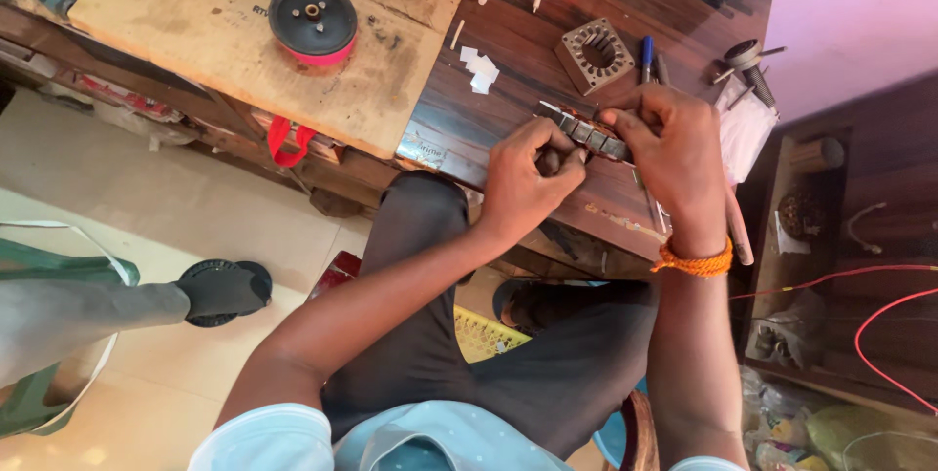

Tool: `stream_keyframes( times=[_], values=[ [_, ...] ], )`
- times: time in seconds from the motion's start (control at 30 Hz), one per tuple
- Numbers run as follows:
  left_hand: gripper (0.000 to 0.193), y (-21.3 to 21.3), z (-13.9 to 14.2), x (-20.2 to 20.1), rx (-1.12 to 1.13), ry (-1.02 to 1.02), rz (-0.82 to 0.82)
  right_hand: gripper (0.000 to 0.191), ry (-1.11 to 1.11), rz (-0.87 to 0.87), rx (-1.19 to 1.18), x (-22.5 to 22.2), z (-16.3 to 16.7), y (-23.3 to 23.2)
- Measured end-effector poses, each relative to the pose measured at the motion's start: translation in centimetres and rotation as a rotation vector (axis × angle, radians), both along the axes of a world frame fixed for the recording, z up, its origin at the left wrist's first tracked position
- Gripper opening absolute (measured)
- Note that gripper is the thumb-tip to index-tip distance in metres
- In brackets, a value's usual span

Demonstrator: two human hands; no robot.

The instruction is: The person sits at a workbench fitting components onto an electric motor armature, pressing and aligning parts by hand and turning the armature to work on different sides. Near the end they pick up a green-handled screwdriver and drive screws into the armature assembly.

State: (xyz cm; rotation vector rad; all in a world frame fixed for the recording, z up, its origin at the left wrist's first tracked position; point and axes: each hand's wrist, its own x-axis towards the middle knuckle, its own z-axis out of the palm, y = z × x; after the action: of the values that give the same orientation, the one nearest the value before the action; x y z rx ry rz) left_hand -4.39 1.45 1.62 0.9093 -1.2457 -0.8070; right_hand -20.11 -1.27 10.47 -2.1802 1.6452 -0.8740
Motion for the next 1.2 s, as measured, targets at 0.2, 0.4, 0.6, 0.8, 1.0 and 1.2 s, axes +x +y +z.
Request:
stream_keyframes(
  times=[0.2,0.4,0.6,0.8,1.0,1.2],
  values=[
    [0.018,1.1,0.8,0.3,-0.102,-0.218,0.092,0.012,-0.072,-0.069,0.061,-1.7,-0.2,0.5],
    [0.064,-1.8,1.4,3.0,-0.736,-0.589,-0.006,0.008,-0.409,-0.208,0.221,-2.9,-0.7,3.9],
    [0.075,-4.1,1.2,3.5,-0.637,-0.595,-0.197,0.010,-0.327,-0.194,0.061,-1.6,-1.5,7.1],
    [0.061,-3.7,1.1,3.6,-0.600,-0.614,-0.153,0.009,-0.251,-0.187,-0.084,0.1,-3.3,7.6],
    [0.052,-3.4,1.7,3.7,-0.575,-0.641,-0.153,0.009,-0.268,-0.197,-0.106,-0.6,-4.1,7.6],
    [0.049,-3.2,2.0,3.6,-0.547,-0.655,-0.148,0.007,-0.414,-0.225,-0.047,-1.3,-4.1,7.3]
  ],
)
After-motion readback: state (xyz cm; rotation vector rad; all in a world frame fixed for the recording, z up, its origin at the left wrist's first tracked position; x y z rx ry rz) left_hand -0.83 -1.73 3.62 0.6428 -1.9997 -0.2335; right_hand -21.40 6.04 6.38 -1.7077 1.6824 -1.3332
